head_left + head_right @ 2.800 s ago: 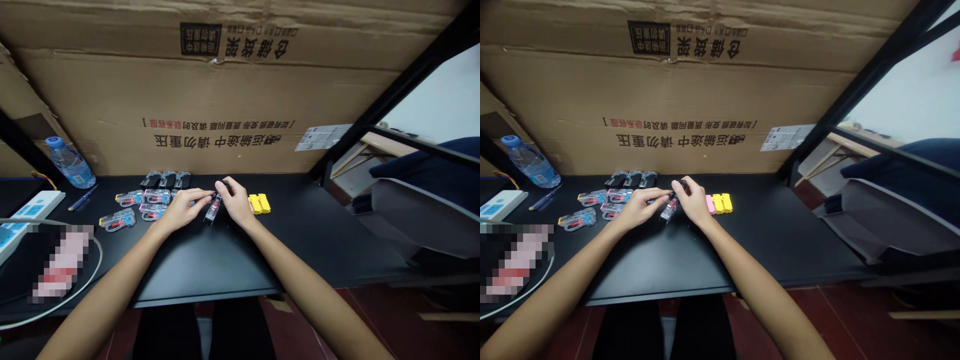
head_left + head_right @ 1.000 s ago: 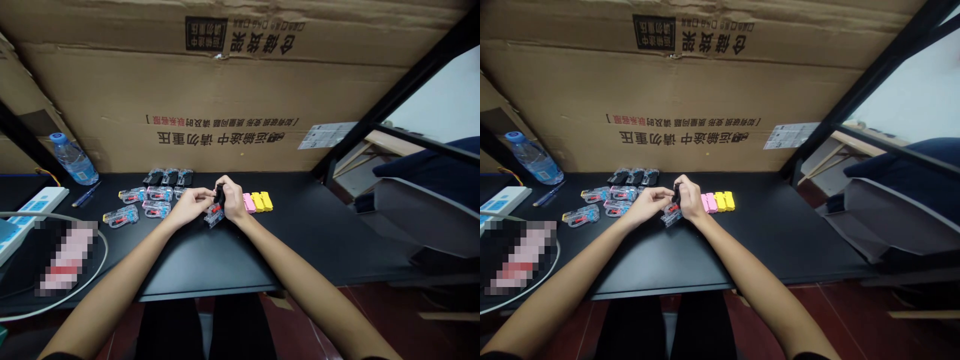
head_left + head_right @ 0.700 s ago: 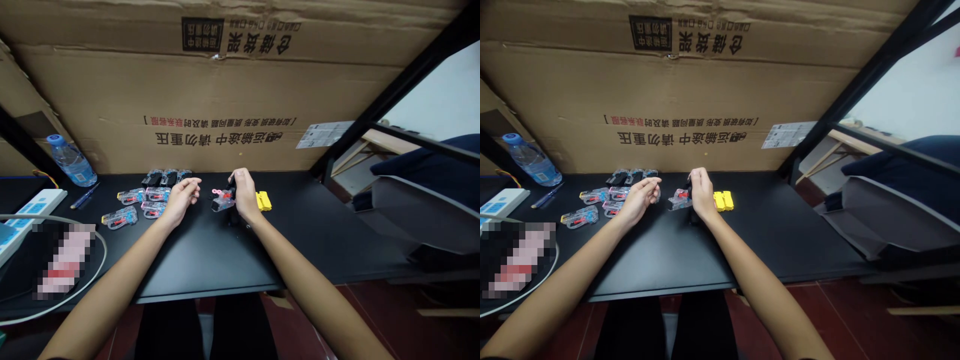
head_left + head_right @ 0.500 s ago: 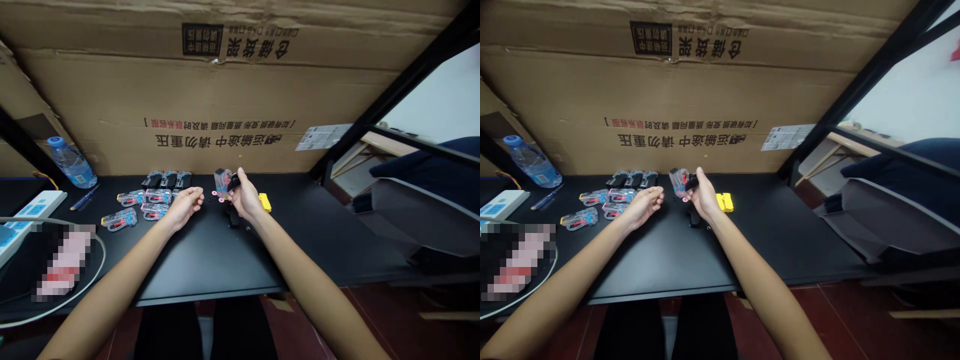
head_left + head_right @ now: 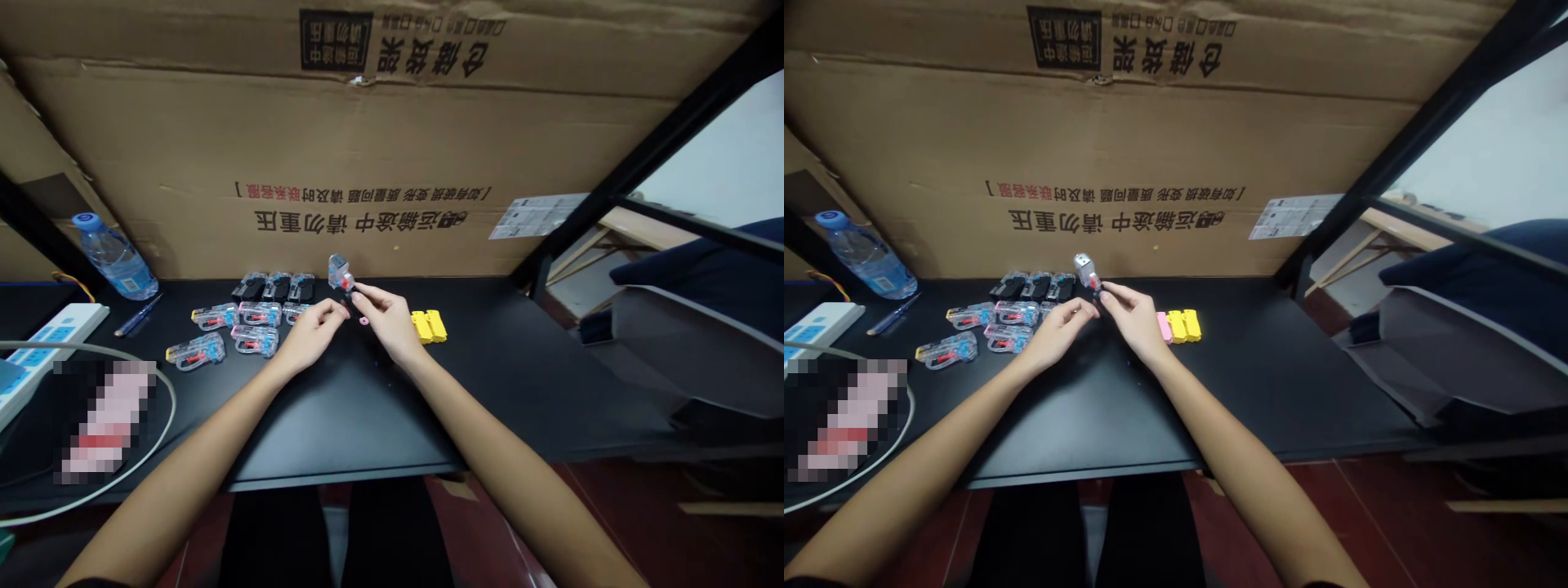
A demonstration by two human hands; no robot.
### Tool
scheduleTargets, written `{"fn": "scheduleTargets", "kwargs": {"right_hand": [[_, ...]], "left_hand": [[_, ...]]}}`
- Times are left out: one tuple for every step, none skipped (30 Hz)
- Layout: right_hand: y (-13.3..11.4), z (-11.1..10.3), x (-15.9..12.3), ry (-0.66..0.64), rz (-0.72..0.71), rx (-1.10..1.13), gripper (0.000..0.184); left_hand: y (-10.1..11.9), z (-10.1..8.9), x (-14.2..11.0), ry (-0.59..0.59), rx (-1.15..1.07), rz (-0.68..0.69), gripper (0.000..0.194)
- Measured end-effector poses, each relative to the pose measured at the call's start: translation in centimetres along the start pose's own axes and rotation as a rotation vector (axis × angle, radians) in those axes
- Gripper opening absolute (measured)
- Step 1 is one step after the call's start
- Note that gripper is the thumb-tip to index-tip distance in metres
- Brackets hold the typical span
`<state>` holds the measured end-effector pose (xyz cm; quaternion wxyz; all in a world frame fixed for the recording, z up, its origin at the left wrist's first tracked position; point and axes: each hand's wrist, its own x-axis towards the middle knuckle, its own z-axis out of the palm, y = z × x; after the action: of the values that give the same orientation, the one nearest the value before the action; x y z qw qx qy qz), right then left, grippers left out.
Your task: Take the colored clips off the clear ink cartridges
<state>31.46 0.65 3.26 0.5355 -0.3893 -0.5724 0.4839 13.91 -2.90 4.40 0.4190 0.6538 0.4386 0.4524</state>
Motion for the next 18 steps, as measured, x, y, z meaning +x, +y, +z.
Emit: {"fn": "scheduleTargets", "kwargs": {"right_hand": [[0.2, 0.2, -0.1, -0.003, -0.042, -0.035, 0.044], [0.4, 0.3, -0.3, -0.013, -0.081, -0.066, 0.044], [0.6, 0.5, -0.4, -0.033, -0.114, -0.098, 0.045], [0.8, 0.5, -0.6, -0.064, -0.137, -0.132, 0.048], [1.0, 0.5, -0.7, -0.106, -0.148, -0.171, 0.053], [1.2, 0.5, -0.8, -0.154, -0.147, -0.213, 0.058], [1.4, 0.5, -0.9, -0.199, -0.137, -0.252, 0.063], [1.5, 0.4, -1.1, -0.239, -0.121, -0.282, 0.066], [1.6, 0.4, -1.2, -0.268, -0.106, -0.304, 0.068], [1.6, 0.3, -1.3, -0.287, -0.097, -0.320, 0.068], [1.5, 0.3, -1.4, -0.296, -0.095, -0.333, 0.068], [1.4, 0.3, -1.5, -0.299, -0.098, -0.344, 0.067], [1.3, 0.4, -1.6, -0.303, -0.106, -0.356, 0.067], [1.2, 0.4, -1.7, -0.308, -0.116, -0.370, 0.066], [1.0, 0.4, -1.7, -0.313, -0.127, -0.383, 0.065], [0.9, 0.5, -1.8, -0.319, -0.137, -0.394, 0.065], [0.8, 0.5, -1.9, -0.327, -0.145, -0.404, 0.064], [0.7, 0.6, -1.9, -0.332, -0.156, -0.417, 0.064]], "left_hand": [[-0.1, -0.1, 0.0, 0.020, 0.058, 0.025, 0.028], [-0.2, -0.2, -0.1, 0.034, 0.115, 0.032, 0.028], [-0.3, -0.4, -0.2, 0.045, 0.174, 0.029, 0.028], [-0.4, -0.5, -0.3, 0.051, 0.236, 0.021, 0.028], [-0.5, -0.6, -0.4, 0.052, 0.299, 0.014, 0.028], [-0.6, -0.7, -0.4, 0.044, 0.358, 0.008, 0.028], [-0.6, -0.8, -0.5, 0.024, 0.407, 0.006, 0.029], [-0.6, -0.9, -0.6, -0.005, 0.443, 0.009, 0.030], [-0.6, -1.0, -0.6, -0.035, 0.468, 0.014, 0.032], [-0.6, -1.1, -0.6, -0.058, 0.485, 0.021, 0.033], [-0.5, -1.2, -0.6, -0.070, 0.498, 0.027, 0.035], [-0.5, -1.2, -0.6, -0.073, 0.509, 0.031, 0.036], [-0.5, -1.3, -0.6, -0.069, 0.519, 0.030, 0.037], [-0.5, -1.3, -0.6, -0.061, 0.529, 0.028, 0.038], [-0.6, -1.3, -0.6, -0.055, 0.539, 0.024, 0.039], [-0.6, -1.3, -0.6, -0.053, 0.548, 0.022, 0.039], [-0.6, -1.3, -0.7, -0.054, 0.557, 0.020, 0.040], [-0.7, -1.3, -0.7, -0.054, 0.568, 0.021, 0.040]]}}
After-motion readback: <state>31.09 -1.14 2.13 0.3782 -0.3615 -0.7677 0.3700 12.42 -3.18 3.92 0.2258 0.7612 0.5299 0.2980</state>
